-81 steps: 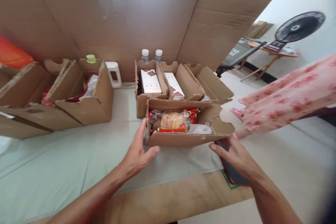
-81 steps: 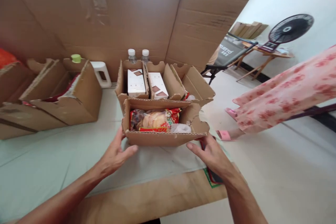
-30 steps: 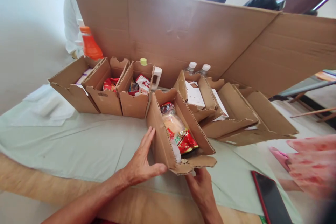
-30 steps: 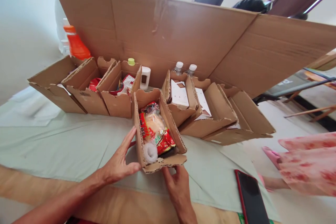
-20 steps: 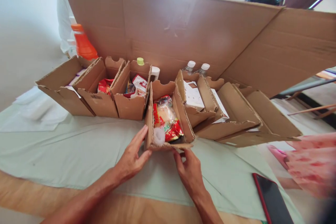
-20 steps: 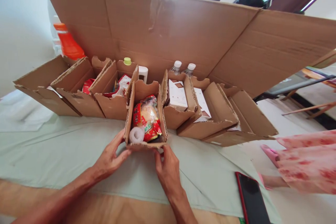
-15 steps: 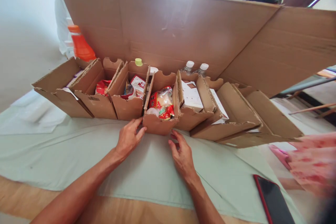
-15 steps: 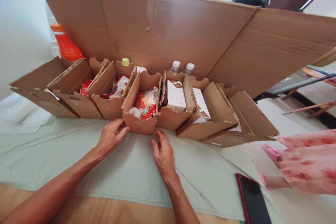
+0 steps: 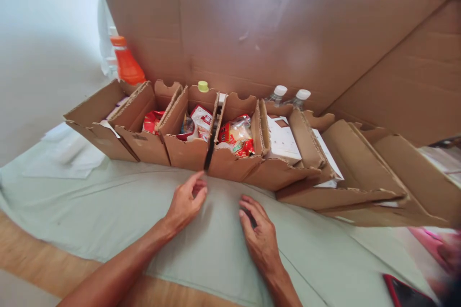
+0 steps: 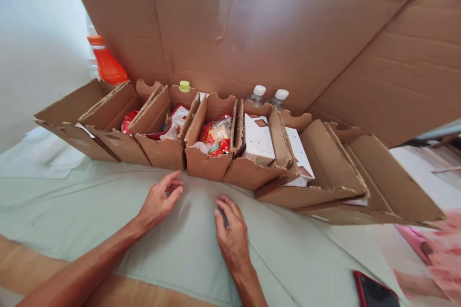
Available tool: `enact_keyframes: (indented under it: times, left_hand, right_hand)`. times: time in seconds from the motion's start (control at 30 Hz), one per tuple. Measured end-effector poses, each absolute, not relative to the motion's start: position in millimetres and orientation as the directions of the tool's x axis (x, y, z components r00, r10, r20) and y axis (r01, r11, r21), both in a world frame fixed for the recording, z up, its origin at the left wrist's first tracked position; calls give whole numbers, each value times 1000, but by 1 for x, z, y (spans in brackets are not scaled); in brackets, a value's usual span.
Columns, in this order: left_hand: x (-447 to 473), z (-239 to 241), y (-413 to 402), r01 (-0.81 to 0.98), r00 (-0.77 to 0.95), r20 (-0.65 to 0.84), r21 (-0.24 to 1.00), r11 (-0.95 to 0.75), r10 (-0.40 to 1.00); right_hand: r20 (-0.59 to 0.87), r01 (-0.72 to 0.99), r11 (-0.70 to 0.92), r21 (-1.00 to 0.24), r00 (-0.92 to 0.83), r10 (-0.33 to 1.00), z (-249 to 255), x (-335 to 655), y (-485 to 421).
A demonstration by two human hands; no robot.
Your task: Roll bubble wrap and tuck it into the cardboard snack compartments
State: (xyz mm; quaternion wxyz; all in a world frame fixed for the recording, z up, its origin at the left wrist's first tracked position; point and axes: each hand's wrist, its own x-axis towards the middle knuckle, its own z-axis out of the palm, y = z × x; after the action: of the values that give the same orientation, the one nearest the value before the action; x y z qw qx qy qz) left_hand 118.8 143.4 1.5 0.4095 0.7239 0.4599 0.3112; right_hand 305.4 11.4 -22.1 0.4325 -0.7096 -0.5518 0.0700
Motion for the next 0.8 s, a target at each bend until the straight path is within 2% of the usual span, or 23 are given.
enact_keyframes:
  times: [0.13, 0.23, 0.3, 0.4, 0.5, 0.63, 0.8]
  left_hand:
    - [62, -3, 113, 377, 446, 87, 885, -275, 891]
    - [27, -2, 93, 371, 402, 108, 888, -270, 909]
    - [10, 1, 84, 363, 371, 128, 892, -270, 920]
    - [-10, 5, 77, 337, 332, 202, 887, -316, 921]
    - [-27, 6, 75, 313, 292, 279, 876, -367, 915]
    - [-45, 5, 70, 307, 263, 328, 863, -401, 907]
    - [-59, 7, 60, 336, 197, 296, 875, -348, 935]
  right_hand:
    - [359, 684, 86, -724, 268, 894, 40, 271, 30]
    - [370, 734, 144, -664, 156, 916, 85, 244, 71]
    - [333, 800, 94, -593, 137, 933, 103, 234, 106]
    - [282, 870, -45, -490, 207, 937, 112, 227, 151]
    - [300, 881, -79, -467, 242, 923, 113, 222, 165]
    - [314, 883, -9, -469, 176, 933, 113, 209, 123]
    - [338, 834, 134, -536, 67, 939, 113, 214, 10]
